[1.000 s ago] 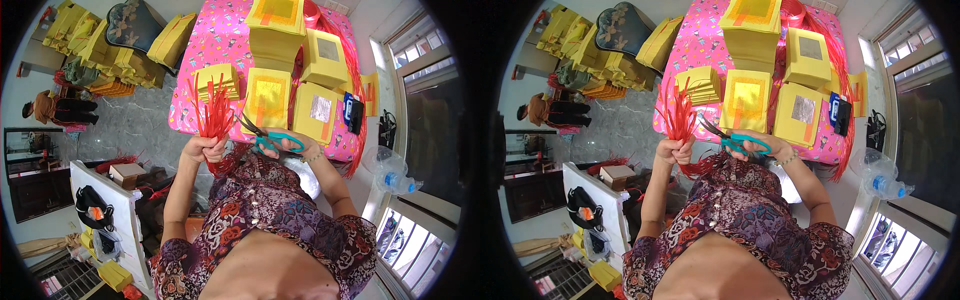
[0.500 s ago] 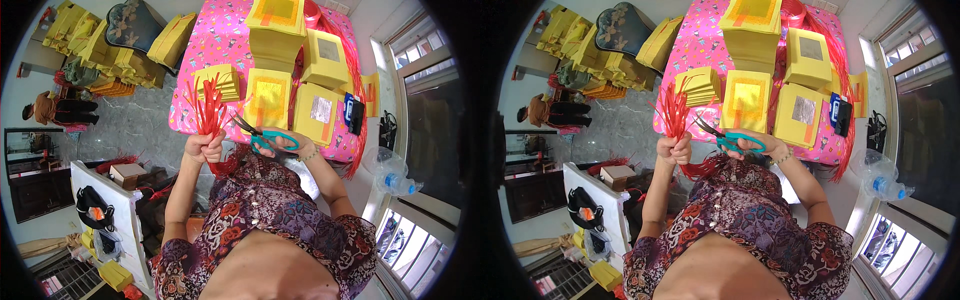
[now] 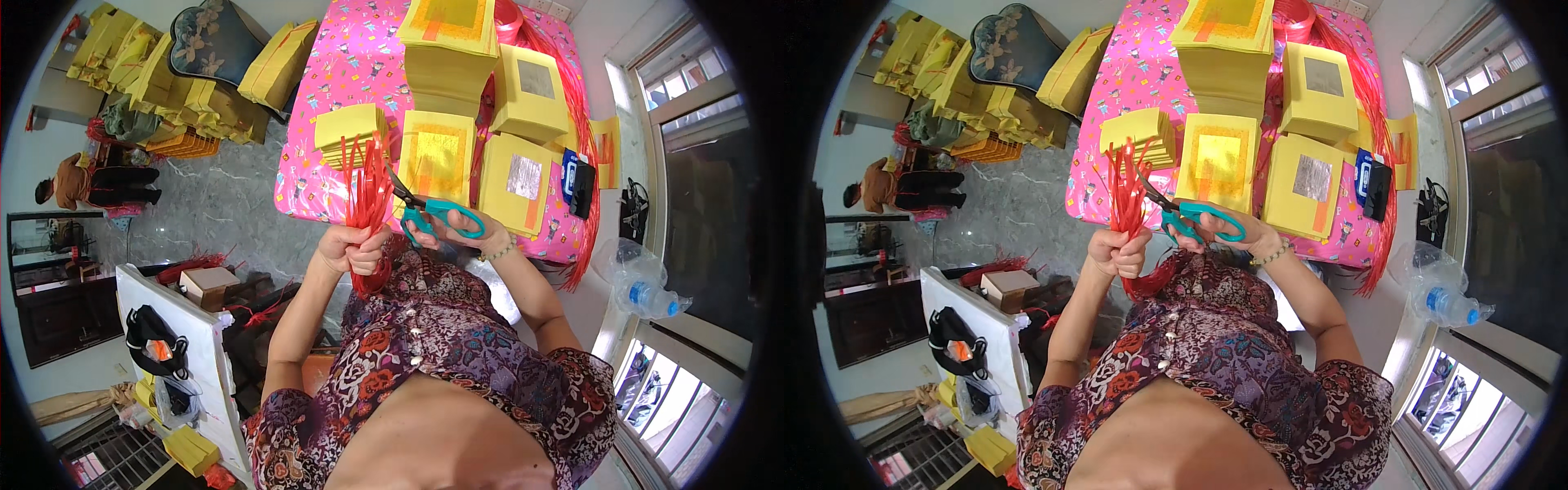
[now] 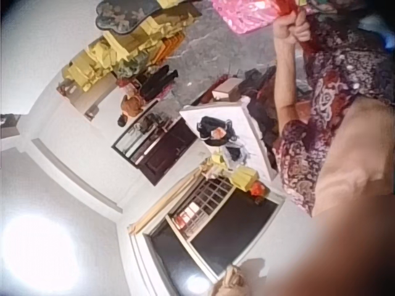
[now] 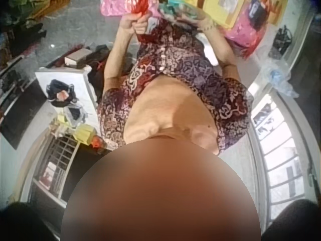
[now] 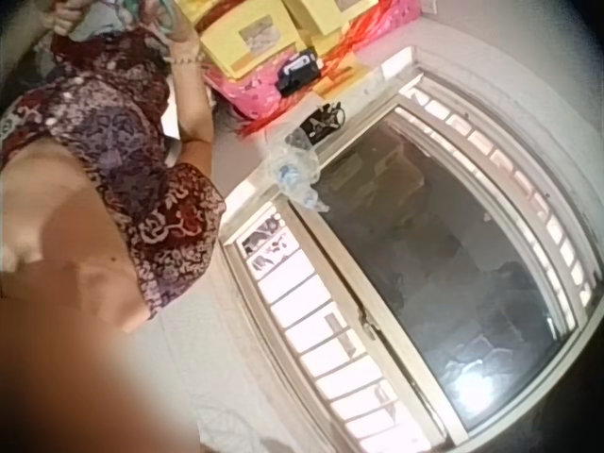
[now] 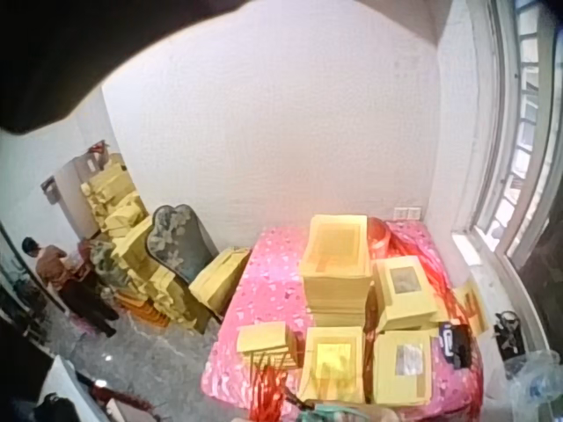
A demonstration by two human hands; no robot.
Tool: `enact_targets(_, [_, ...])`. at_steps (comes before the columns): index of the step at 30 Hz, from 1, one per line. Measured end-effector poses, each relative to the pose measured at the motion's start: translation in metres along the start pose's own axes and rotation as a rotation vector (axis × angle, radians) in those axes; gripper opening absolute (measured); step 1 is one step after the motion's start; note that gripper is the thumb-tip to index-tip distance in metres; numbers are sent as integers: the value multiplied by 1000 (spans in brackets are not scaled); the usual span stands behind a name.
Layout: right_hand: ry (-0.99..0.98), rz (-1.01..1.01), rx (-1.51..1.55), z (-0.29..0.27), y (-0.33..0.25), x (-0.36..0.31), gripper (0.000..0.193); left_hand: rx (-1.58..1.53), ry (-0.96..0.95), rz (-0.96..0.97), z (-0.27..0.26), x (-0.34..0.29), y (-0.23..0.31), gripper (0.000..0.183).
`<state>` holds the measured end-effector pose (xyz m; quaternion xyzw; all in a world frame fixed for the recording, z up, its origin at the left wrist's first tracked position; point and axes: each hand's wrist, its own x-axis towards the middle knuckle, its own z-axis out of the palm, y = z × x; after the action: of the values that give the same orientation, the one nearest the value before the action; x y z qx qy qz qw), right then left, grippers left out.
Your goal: The recorder is using scissors to cut red paper strips and is arranging them with stacks of yellow Joss paper boxes.
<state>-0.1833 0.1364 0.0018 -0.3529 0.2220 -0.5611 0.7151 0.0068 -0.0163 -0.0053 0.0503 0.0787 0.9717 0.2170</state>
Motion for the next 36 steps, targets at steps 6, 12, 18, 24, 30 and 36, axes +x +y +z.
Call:
enact_targets(6, [-80,-72,110,1,19,3,74,18,-37,60,1,2,0,31])
enact_targets(12, [-100,-94,225,16,18,6,72,95,-53,87,4,6,3,31])
enact_targets(18, [21,-85,239,17,11,4,70,66,-87,46,5,5,6,32])
enact_targets(24, [41,-156,189,16,13,0,68,118,-17,66,6,1,5,31])
enact_targets(30, [81,-172,119,19,-5,-14,72,414,677,368,22,7,13,29])
enact_targets(36, [128,-16,-129,33,-9,-11,59,673,1022,519,20,19,2,23])
